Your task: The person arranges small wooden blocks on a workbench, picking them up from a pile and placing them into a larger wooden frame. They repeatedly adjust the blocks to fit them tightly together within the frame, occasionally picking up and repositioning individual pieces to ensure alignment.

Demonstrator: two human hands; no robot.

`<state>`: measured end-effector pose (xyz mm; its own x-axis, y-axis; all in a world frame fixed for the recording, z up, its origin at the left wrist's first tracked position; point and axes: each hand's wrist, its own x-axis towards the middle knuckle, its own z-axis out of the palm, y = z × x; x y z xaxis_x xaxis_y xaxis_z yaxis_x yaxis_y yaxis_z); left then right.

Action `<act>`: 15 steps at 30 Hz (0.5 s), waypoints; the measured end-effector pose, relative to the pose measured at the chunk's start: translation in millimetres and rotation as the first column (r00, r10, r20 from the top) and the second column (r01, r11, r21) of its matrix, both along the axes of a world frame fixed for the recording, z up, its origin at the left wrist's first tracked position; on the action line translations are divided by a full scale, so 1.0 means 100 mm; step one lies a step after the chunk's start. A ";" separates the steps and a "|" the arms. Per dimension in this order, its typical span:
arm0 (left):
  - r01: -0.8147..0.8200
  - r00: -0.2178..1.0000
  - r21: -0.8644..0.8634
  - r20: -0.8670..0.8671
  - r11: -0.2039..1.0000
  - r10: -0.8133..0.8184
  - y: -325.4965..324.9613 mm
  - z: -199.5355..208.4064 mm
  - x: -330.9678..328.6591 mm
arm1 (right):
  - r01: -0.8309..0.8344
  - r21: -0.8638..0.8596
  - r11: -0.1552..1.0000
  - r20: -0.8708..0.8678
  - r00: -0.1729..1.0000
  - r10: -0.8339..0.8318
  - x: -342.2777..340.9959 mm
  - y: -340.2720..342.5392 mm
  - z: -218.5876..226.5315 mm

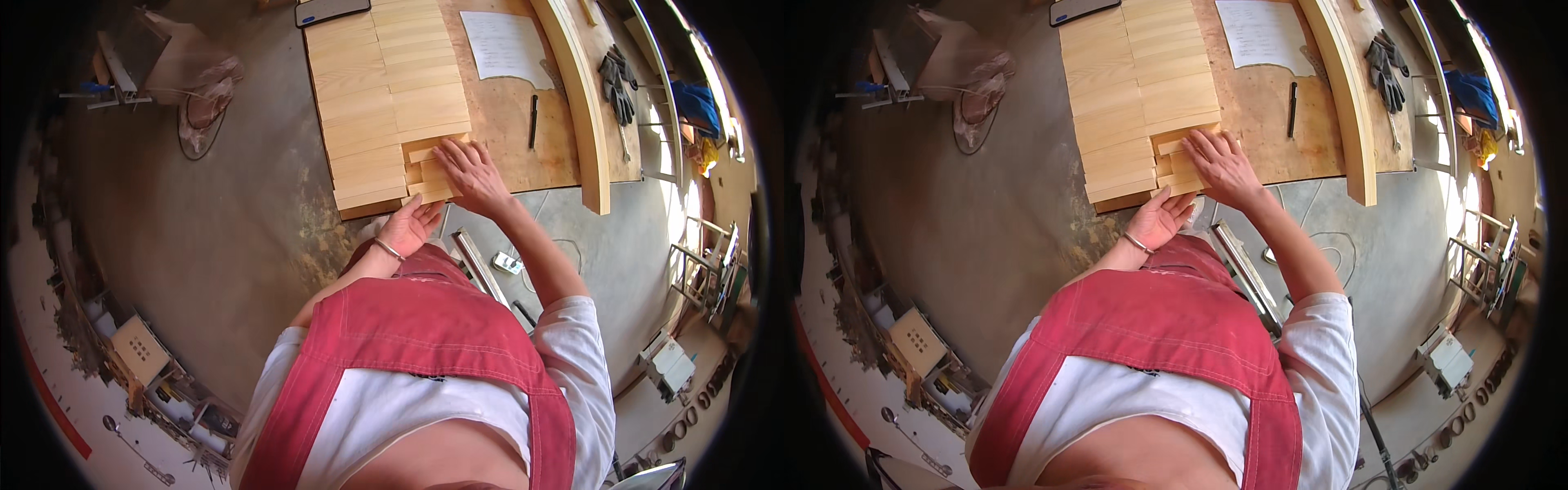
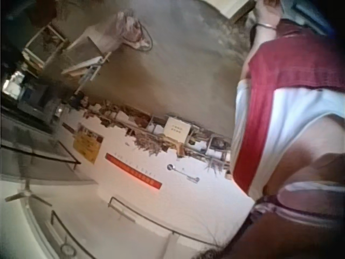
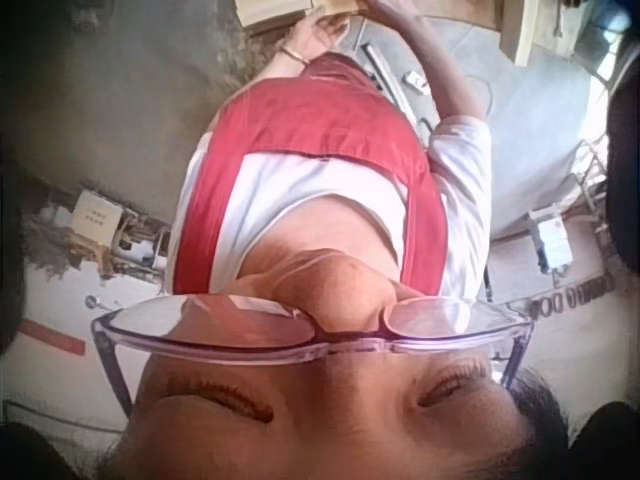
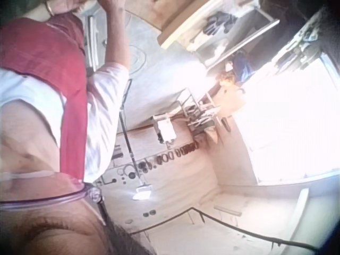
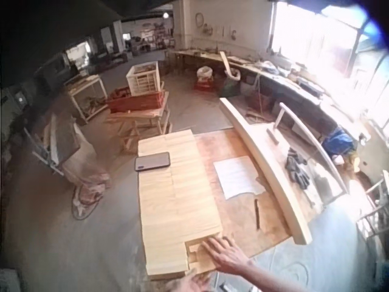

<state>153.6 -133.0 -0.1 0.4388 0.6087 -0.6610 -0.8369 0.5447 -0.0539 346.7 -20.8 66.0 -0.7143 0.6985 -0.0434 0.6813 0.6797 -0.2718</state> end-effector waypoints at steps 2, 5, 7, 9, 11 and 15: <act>-0.007 1.000 -0.011 -0.025 1.000 0.007 -0.01 0.00 0.01 | 0.029 -0.027 0.999 -0.031 0.999 -0.029 0.04 -0.06 0.08; 0.004 0.995 -0.027 -0.104 1.000 -0.007 0.00 0.06 0.02 | 0.229 -0.095 0.969 -0.191 0.951 -0.244 0.15 -0.22 0.15; 0.009 0.991 -0.031 -0.136 0.999 -0.013 0.02 0.05 0.05 | 0.431 -0.203 0.879 -0.426 0.769 -0.476 0.29 -0.38 -0.12; 0.019 0.991 -0.036 -0.135 0.999 -0.023 0.02 0.01 0.06 | 0.519 -0.532 0.668 -0.461 0.485 -0.744 0.37 -0.52 -0.47; 0.046 0.990 -0.042 -0.133 0.998 -0.051 0.04 -0.01 0.09 | 0.353 -0.855 0.379 -0.358 0.127 -0.925 0.32 -0.55 -0.54; 0.051 0.986 -0.008 -0.158 0.999 -0.051 0.09 -0.08 0.11 | 0.195 -0.918 0.346 -0.325 0.132 -0.936 0.18 -0.51 -0.37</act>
<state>165.0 -124.1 -8.0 0.3592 0.5855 -0.7267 -0.8062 0.5869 0.0743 364.2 -71.9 29.3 -0.0002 0.9081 -0.4187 -0.0422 -0.4184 -0.9073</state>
